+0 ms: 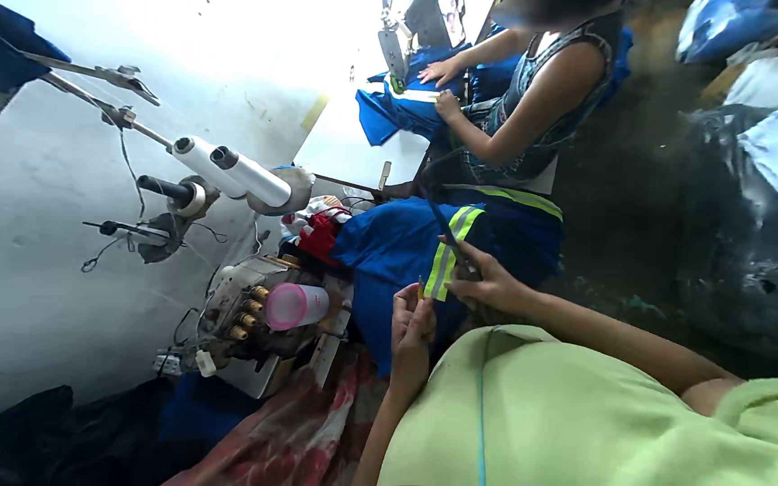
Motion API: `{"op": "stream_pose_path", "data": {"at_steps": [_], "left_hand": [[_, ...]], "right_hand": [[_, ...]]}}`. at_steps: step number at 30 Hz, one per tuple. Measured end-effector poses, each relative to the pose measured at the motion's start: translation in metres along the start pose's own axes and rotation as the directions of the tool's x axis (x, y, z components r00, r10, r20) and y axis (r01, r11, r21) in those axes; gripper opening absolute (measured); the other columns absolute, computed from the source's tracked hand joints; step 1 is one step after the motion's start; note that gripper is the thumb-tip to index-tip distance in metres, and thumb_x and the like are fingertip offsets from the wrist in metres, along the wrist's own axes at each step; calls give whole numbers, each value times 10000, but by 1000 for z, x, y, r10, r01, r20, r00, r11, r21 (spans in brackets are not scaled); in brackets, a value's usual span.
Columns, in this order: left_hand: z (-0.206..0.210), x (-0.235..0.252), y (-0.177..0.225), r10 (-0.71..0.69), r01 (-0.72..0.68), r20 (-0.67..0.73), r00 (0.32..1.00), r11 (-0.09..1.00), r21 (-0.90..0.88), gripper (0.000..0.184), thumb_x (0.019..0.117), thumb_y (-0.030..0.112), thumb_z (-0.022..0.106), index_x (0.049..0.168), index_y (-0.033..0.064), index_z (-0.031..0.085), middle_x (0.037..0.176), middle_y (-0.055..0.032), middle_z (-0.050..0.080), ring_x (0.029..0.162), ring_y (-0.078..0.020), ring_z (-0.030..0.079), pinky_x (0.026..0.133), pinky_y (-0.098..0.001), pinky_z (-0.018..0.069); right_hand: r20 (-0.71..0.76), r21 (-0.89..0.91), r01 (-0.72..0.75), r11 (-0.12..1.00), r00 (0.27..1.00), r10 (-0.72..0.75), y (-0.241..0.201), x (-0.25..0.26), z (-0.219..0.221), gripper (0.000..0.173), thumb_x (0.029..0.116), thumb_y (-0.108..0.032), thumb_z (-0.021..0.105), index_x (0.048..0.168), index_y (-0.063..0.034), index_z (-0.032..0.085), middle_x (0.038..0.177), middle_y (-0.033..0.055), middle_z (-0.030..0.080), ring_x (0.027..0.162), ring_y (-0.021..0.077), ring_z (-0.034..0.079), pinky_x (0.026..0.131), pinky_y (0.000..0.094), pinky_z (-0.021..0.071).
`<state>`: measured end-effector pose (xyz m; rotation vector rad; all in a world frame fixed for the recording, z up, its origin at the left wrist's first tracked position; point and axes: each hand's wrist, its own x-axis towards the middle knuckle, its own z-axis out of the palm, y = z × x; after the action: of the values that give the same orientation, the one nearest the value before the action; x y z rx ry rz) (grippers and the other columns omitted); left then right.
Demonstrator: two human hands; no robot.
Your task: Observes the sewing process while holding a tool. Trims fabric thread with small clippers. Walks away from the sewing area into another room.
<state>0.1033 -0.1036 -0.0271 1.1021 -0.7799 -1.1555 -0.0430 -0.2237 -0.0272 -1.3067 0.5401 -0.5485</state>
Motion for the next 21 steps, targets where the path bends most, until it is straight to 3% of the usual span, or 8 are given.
{"op": "stream_pose_path", "data": {"at_steps": [2, 4, 8, 13, 21], "left_hand": [[1, -1, 0, -23, 24, -15, 1000, 998, 51, 243, 1031, 26, 316, 1245, 7, 430, 820, 84, 507, 564, 56, 405, 494, -104, 351], [1, -2, -3, -11, 12, -6, 1000, 993, 120, 234, 1022, 2, 342, 1230, -7, 449, 812, 87, 522, 560, 61, 405, 495, -105, 355], [2, -1, -2, 45, -47, 16, 999, 967, 251, 236, 1005, 3, 379, 1221, -52, 459, 850, 81, 533, 604, 64, 428, 533, -112, 372], [1, -3, -1, 57, -68, 46, 997, 953, 295, 218, 1006, -1, 393, 1197, -59, 482, 872, 77, 549, 639, 72, 435, 557, -113, 370], [-4, -4, -3, 117, -133, 73, 990, 948, 288, 177, 1018, 1, 407, 1151, -27, 520, 848, 96, 537, 654, 74, 437, 571, -108, 370]], "right_hand": [[-10, 25, 7, 1000, 1000, -6, 0, 1, -3, 673, 970, -58, 585, 1550, -6, 248, 815, -50, 651, 604, -15, 579, 584, 151, 505], [-57, 5, 24, 1000, 998, -24, -1, 1, 0, 700, 953, -33, 631, 1541, 11, 254, 853, -39, 692, 606, -29, 579, 573, 135, 490], [-126, -47, 73, 996, 989, -78, -1, 2, 9, 855, 907, -53, 714, 1557, 51, 169, 841, -30, 707, 612, -52, 581, 568, 112, 480], [-154, -58, 103, 993, 982, -111, 2, 5, 11, 844, 883, -29, 738, 1547, 46, 222, 810, -12, 699, 605, -30, 583, 574, 124, 483], [-162, -24, 172, 985, 971, -173, 4, 5, 11, 900, 838, 2, 750, 1558, 11, 210, 814, -27, 709, 621, -21, 592, 580, 126, 477]]}}
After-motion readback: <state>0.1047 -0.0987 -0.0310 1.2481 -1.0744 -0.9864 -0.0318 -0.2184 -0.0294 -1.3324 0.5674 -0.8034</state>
